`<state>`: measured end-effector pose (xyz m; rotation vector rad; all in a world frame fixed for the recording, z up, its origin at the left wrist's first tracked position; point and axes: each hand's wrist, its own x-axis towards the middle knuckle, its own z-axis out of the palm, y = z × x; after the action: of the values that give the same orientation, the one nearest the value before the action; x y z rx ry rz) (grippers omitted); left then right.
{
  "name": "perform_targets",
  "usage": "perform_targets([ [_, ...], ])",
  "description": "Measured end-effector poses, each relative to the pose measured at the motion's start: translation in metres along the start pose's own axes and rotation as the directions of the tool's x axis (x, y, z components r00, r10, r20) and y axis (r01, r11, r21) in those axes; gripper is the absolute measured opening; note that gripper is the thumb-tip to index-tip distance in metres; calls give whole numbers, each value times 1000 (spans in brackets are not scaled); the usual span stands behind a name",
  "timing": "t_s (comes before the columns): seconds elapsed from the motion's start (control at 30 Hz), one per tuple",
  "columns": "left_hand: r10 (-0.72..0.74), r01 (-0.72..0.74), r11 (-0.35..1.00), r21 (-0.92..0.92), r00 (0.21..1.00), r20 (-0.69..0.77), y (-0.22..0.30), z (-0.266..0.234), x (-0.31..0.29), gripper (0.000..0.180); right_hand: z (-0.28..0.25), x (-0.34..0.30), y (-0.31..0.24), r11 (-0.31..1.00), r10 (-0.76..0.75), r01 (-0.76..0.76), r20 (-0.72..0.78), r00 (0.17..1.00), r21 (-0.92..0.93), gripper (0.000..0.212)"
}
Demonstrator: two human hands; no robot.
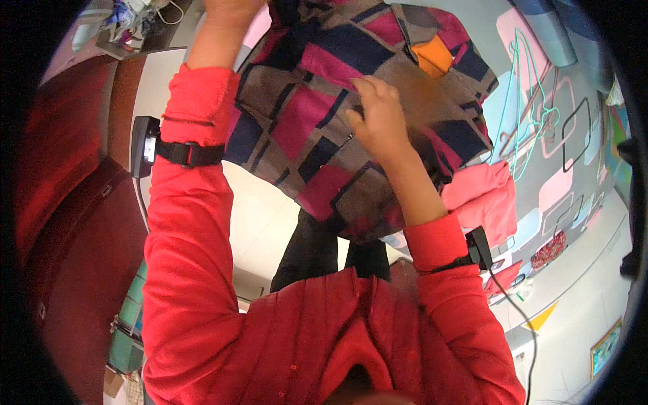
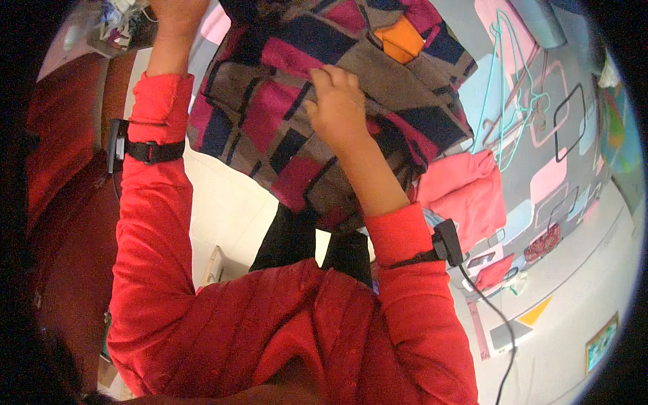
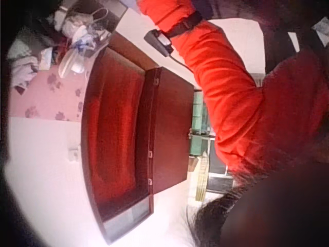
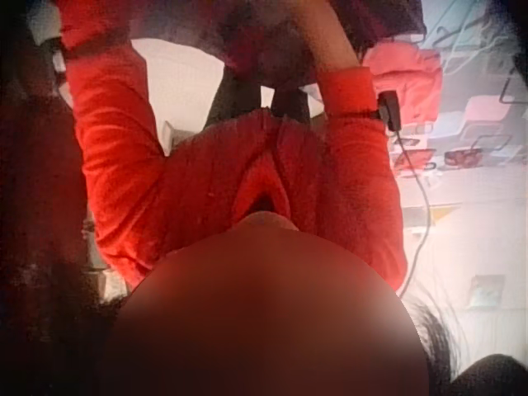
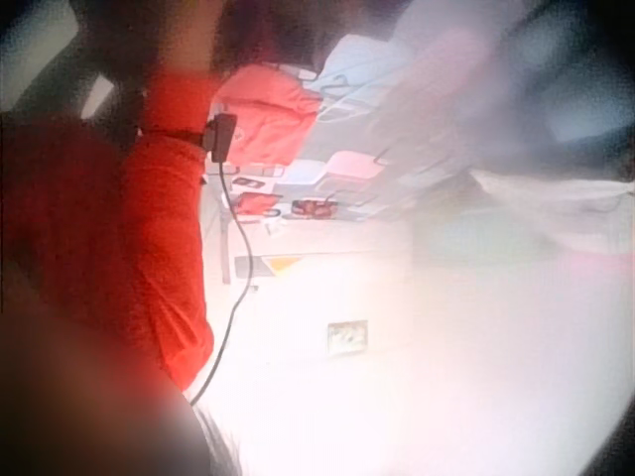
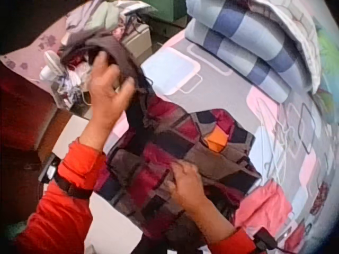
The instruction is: The person folds several garments on a bed, including an orange jacket, a plaid shirt, a maroon top, a light blue top, and a purple jacket. Each item is smoothed, folded, and placed in a neat stack.
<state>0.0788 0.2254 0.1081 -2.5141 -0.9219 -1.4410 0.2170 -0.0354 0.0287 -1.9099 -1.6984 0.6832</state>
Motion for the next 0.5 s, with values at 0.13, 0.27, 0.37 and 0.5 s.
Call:
perform_targets([
  [0.13,313,-141,917,-372,833,456,71,15,-43,16,-30,-51,20,944,197,-198,-31,980,-265,63],
  [0.27,561,-179,809,-560,521,643,112,23,-102,18,-54,-104,54,858,368,-366,-65,927,-361,65],
  [0.37,471,-49,852,-521,504,724,100,18,-124,32,-60,-135,78,838,430,-415,-39,902,-354,65],
  [0.5,309,81,903,-423,563,767,83,12,-130,44,-65,-146,100,927,327,-344,-124,937,-151,61],
])
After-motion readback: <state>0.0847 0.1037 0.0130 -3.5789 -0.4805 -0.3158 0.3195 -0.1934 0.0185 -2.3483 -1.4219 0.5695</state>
